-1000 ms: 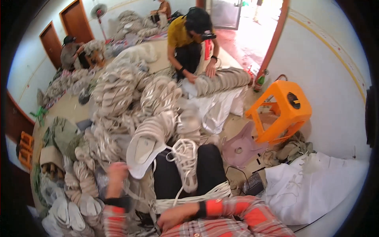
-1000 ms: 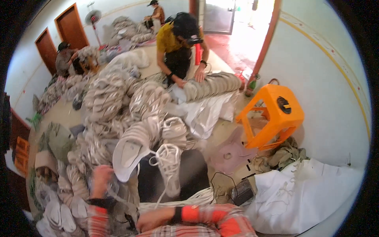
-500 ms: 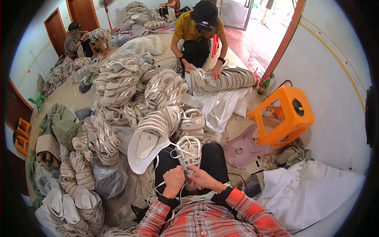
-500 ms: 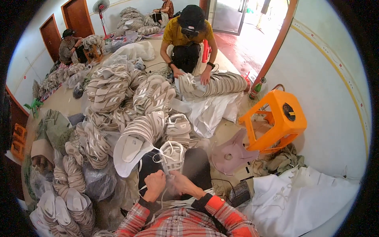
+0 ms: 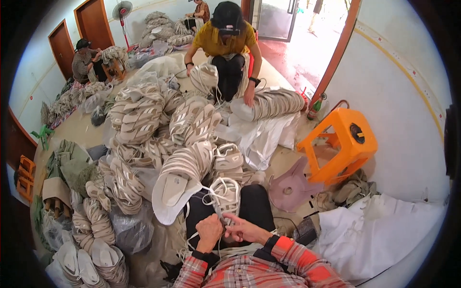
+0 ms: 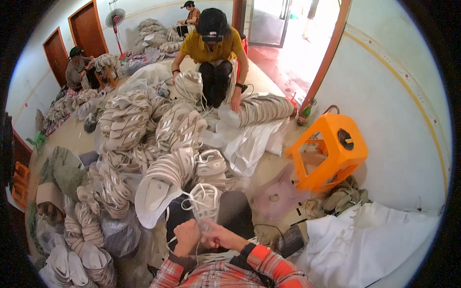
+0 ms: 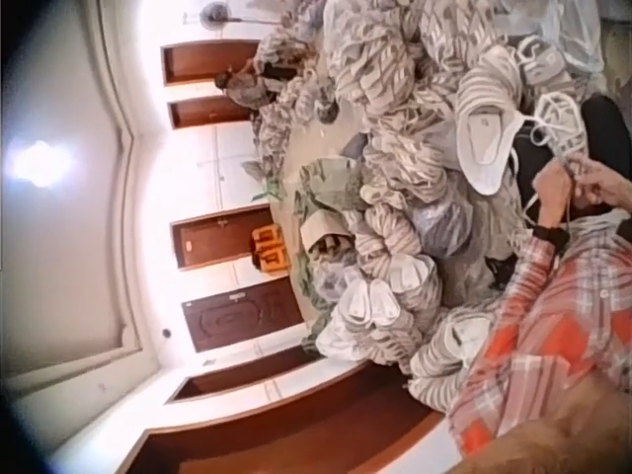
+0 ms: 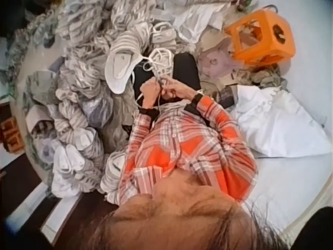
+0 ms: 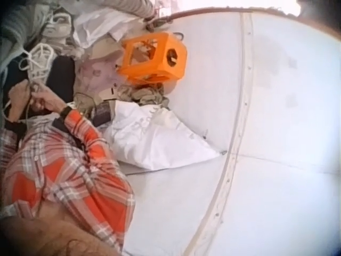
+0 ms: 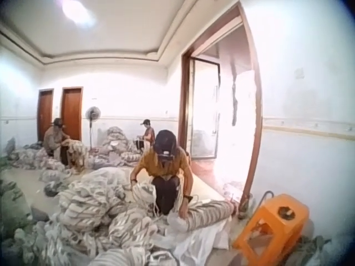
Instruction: The recorder is lacing a shoe while sitting on the floor among a large pile of shoe components.
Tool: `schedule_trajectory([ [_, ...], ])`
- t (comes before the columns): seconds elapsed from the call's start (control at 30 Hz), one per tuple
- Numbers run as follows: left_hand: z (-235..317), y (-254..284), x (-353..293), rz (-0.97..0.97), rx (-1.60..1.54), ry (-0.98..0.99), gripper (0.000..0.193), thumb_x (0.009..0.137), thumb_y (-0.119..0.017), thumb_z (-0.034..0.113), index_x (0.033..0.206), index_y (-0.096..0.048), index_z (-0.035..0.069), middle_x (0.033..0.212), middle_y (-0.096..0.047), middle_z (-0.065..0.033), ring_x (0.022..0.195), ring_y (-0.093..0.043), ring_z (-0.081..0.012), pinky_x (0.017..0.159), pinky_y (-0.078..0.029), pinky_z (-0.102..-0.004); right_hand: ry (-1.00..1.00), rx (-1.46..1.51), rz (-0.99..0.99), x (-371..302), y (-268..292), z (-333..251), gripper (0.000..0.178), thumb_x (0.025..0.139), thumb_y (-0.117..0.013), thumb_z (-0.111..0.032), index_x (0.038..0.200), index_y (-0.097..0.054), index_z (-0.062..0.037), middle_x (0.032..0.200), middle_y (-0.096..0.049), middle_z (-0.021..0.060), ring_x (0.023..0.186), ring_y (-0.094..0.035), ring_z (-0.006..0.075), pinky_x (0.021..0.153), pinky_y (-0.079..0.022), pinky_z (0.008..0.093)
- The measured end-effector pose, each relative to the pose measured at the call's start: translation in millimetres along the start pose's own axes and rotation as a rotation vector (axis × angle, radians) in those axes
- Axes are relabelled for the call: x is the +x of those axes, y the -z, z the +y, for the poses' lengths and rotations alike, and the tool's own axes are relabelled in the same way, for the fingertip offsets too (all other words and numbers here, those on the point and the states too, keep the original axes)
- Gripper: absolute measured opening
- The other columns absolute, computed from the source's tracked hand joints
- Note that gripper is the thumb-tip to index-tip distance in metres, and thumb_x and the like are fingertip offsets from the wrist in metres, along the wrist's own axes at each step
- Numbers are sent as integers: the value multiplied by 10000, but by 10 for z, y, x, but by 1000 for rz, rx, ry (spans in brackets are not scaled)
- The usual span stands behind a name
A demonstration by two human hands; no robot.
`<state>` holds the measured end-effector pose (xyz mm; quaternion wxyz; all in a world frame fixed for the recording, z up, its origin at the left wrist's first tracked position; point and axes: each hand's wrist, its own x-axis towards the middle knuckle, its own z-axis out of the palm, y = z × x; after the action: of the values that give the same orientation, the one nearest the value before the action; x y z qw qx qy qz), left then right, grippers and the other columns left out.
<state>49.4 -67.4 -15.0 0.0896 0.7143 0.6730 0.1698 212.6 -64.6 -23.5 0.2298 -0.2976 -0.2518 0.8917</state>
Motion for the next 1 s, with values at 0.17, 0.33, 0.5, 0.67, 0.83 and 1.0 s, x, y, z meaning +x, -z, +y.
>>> schedule_trajectory([
  [0.17,-41,-152,11,-42,-68,48,189,754,-538,224,682,-593,59,640,-617,-148,596,-621,-327,525,-473,-439,-27,37,-5,52,-4,-15,622,895,-510,-171,1393,-138,-149,768,-617,123,493,-556,132,413,-432,218],
  [0.33,49,-109,-60,-87,-15,120,183,748,-567,218,713,-578,38,643,-619,-159,603,-627,-323,535,-486,-419,-212,-808,164,310,-9,-295,356,913,-331,-135,1256,-366,-47,588,-590,110,392,-557,165,321,-429,245],
  [0.5,121,-50,-11,-175,109,86,156,706,-613,185,716,-578,34,638,-622,-159,605,-635,-315,544,-498,-394,139,-1574,87,454,178,-367,256,865,-409,-118,1065,-541,-27,574,-584,113,411,-566,204,418,-469,320],
  [0.67,20,-263,37,-214,88,-21,225,723,-576,271,691,-626,54,612,-611,-177,593,-628,-343,566,-496,-417,519,-1687,182,519,311,-131,197,831,-465,-127,961,-562,-16,626,-596,152,509,-595,280,497,-481,366],
  [0.83,-5,-95,-8,-199,-56,50,214,719,-595,261,734,-622,50,687,-630,-146,650,-630,-335,582,-486,-418,492,-1672,447,455,129,-78,152,795,-500,-134,886,-513,-13,660,-595,158,579,-604,316,487,-468,390],
  [1.0,159,72,-73,71,-31,-221,205,751,-600,270,745,-563,68,728,-558,-96,739,-531,-278,667,-387,-404,769,-1780,768,-107,11,-914,117,740,-565,-121,798,-481,-65,594,-555,135,544,-593,302,451,-445,398],
])
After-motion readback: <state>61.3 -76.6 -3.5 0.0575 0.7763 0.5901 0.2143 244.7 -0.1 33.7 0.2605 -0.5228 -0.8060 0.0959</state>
